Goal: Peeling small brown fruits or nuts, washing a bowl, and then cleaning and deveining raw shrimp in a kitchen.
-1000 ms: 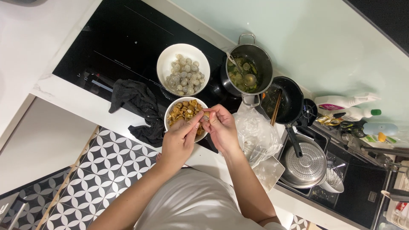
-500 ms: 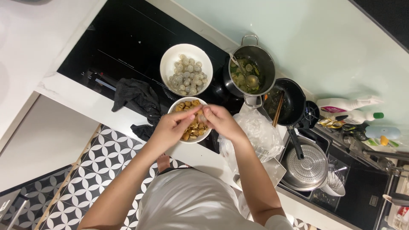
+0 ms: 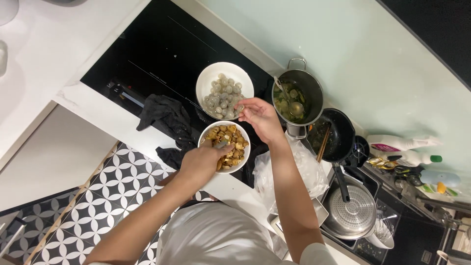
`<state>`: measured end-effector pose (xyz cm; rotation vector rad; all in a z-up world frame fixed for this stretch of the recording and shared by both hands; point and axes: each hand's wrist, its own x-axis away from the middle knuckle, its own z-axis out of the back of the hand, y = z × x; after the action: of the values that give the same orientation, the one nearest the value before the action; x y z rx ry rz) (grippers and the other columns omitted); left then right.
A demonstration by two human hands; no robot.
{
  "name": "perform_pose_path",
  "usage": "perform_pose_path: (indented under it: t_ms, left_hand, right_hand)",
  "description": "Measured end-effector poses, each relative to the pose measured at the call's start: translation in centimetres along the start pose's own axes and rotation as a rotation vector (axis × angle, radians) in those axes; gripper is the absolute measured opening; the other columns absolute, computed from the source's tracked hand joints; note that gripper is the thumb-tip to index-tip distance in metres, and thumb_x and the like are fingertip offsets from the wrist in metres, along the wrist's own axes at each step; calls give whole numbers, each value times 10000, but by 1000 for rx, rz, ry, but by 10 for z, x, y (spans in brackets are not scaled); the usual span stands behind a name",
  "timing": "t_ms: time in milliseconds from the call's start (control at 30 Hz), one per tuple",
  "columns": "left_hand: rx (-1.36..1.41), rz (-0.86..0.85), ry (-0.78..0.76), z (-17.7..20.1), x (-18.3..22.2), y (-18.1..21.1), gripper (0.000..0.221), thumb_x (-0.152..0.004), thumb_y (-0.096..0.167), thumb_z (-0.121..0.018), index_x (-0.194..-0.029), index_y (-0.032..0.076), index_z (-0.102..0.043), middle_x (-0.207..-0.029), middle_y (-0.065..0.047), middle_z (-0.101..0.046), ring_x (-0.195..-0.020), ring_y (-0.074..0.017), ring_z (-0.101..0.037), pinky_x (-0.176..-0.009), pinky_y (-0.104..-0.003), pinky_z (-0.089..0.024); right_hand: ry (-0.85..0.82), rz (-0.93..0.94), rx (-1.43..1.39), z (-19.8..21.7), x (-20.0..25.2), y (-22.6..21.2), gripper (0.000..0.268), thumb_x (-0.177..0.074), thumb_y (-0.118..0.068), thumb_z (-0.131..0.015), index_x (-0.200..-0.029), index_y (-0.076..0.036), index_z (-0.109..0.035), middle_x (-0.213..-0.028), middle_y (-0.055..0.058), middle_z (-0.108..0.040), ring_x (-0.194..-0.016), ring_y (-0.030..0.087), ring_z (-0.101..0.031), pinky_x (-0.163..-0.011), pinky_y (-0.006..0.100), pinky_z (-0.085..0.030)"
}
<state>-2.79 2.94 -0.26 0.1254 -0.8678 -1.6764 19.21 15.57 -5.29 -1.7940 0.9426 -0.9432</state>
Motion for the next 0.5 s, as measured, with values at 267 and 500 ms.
perform_pose_path:
  t_ms: [267, 500]
  left_hand:
    - [989, -156, 258, 5, -22, -9, 399, -1049, 158, -581, -1449, 150, -577, -1316, -123, -727, -1074, -106, -692, -946, -249, -524]
    - [1055, -62, 227, -6, -30, -9, 438, -1019, 183, -582, -1455, 141, -579, -1204, -84, -767, -968, -72, -643, -885, -239, -525]
  right_hand:
    - [-34, 80, -182, 0, 14, 23, 254, -995, -42, -683, -1234, 47, -685, -1073, 124, -724, -884, 149, -652, -815, 280, -541]
    - [343, 289, 387, 5, -31, 39, 81, -946, 34, -669, -1008, 55, -717, -872, 81, -708, -697, 130, -659, -657, 261, -540]
